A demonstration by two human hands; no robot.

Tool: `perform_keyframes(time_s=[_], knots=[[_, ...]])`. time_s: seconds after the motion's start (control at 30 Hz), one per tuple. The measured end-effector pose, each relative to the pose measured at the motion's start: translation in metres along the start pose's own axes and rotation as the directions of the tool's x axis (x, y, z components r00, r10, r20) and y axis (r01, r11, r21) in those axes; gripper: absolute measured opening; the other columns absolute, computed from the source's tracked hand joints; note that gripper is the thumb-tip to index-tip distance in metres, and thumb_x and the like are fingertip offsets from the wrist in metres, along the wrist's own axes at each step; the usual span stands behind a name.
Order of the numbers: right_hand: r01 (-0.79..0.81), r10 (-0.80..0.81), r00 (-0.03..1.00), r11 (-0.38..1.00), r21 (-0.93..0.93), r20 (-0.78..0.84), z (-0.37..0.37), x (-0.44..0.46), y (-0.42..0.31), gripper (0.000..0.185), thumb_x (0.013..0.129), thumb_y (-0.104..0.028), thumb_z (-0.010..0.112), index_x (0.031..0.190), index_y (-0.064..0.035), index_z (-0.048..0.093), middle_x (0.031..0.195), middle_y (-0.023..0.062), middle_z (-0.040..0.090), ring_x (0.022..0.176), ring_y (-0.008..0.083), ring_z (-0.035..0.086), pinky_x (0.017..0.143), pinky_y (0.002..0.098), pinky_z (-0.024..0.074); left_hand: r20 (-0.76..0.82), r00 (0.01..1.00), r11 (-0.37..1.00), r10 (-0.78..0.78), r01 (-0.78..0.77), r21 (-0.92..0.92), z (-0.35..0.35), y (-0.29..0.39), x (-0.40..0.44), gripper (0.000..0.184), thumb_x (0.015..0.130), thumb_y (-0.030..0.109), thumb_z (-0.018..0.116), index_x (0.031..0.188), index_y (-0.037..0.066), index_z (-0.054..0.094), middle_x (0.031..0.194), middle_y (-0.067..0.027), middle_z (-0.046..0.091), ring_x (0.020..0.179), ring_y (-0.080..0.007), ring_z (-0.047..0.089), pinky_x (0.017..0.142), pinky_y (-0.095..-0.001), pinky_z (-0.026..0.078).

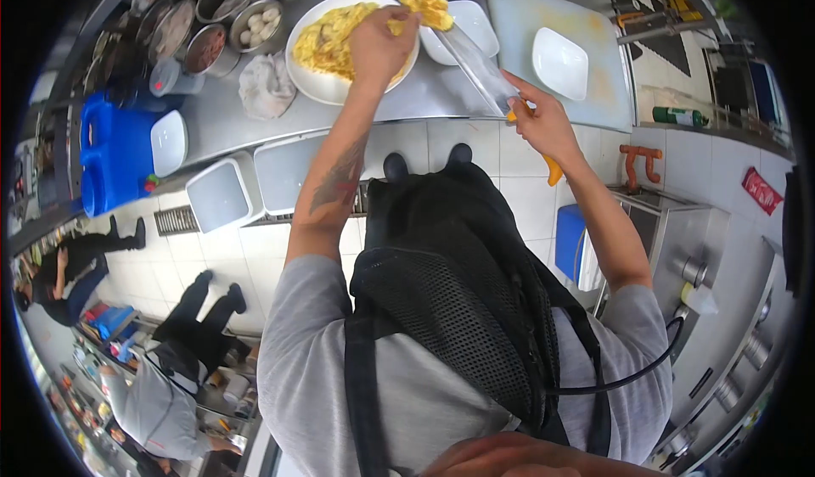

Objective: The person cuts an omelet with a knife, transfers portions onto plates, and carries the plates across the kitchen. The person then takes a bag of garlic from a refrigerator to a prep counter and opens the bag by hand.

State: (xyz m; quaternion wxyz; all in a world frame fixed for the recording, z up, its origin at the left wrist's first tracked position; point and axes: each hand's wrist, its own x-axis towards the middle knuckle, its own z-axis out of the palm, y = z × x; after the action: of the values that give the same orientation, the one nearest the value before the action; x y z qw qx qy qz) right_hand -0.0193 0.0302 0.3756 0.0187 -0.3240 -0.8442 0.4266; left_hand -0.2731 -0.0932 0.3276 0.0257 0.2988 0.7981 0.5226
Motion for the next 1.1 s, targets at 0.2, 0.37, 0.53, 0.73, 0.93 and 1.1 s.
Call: perform_keyframes(time_s=[0.2, 0.37, 0.53, 0.73, 0.93, 1.1], knots=[[-0.279, 0.213, 0.923, 0.944, 0.175, 0.322, -0.040, 0.028, 0.021, 0.041, 0.096, -0.016, 0.054, 0.135, -0.0045, 0.057, 0.091, 0.0140, 0.067, 0.065, 0.0194, 0.062, 0.065, 0.0341, 0.0538, 0.207, 0.968, 0.921, 0.140, -0.204, 0.333, 0.074, -0.026, 0.006, 0.029, 0.083, 0.029, 0.072, 0.099, 0.005, 0.075, 0.093, -0.0166, 0.072, 0.087, -0.0344, 0.069, 0.080, -0.0417, 0.054], [-0.376, 0.294, 0.831, 0.923, 0.086, 0.473, -0.149, 0.009, -0.027, 0.045, 0.094, -0.018, 0.059, 0.133, 0.0043, 0.053, 0.093, 0.0130, 0.066, 0.059, 0.0140, 0.060, 0.053, 0.0294, 0.0512, -0.104, 0.986, 0.951, 0.131, -0.095, 0.293, -0.006, -0.036, -0.003, 0.022, 0.083, 0.026, 0.074, 0.094, 0.006, 0.076, 0.087, -0.0168, 0.070, 0.081, -0.0338, 0.068, 0.076, -0.0426, 0.053], [-0.172, 0.219, 0.950, 0.962, -0.212, 0.224, -0.137, -0.001, -0.052, 0.043, 0.095, -0.016, 0.058, 0.134, 0.0008, 0.053, 0.093, 0.0122, 0.065, 0.056, 0.0116, 0.058, 0.047, 0.0266, 0.0479, -0.254, 0.956, 0.932, -0.148, 0.221, 0.288, -0.081, -0.088, -0.031, 0.020, 0.083, 0.027, 0.076, 0.090, 0.009, 0.078, 0.079, -0.0125, 0.072, 0.075, -0.0307, 0.069, 0.071, -0.0399, 0.053], [-0.051, 0.051, 0.980, 0.999, -0.006, 0.192, -0.036, 0.052, -0.027, 0.043, 0.097, -0.008, 0.052, 0.140, -0.0078, 0.050, 0.085, 0.0060, 0.060, 0.055, 0.0095, 0.054, 0.047, 0.0254, 0.0465, 0.012, 0.986, 0.892, -0.167, 0.146, 0.428, -0.032, -0.082, 0.011, 0.028, 0.080, 0.034, 0.075, 0.091, 0.009, 0.077, 0.083, -0.0134, 0.072, 0.084, -0.0306, 0.071, 0.073, -0.0430, 0.056], [-0.154, 0.134, 0.978, 0.981, 0.122, 0.157, -0.042, 0.031, 0.001, 0.045, 0.094, -0.007, 0.050, 0.139, -0.0051, 0.051, 0.091, 0.0111, 0.064, 0.056, 0.0118, 0.058, 0.052, 0.0272, 0.0510, 0.091, 0.985, 0.775, -0.147, 0.058, 0.629, 0.014, -0.082, 0.038, 0.041, 0.078, 0.035, 0.076, 0.096, -0.001, 0.068, 0.097, -0.0221, 0.070, 0.090, -0.0364, 0.070, 0.077, -0.0448, 0.057], [-0.175, 0.173, 0.985, 0.956, 0.237, 0.027, -0.063, 0.005, 0.035, 0.043, 0.096, -0.007, 0.051, 0.139, -0.0057, 0.051, 0.088, 0.0078, 0.062, 0.057, 0.0103, 0.056, 0.050, 0.0258, 0.0482, 0.167, 0.980, 0.836, -0.112, 0.003, 0.548, 0.018, -0.060, 0.041, 0.041, 0.075, 0.036, 0.079, 0.097, 0.004, 0.068, 0.085, -0.0186, 0.071, 0.082, -0.0331, 0.070, 0.074, -0.0419, 0.056]])
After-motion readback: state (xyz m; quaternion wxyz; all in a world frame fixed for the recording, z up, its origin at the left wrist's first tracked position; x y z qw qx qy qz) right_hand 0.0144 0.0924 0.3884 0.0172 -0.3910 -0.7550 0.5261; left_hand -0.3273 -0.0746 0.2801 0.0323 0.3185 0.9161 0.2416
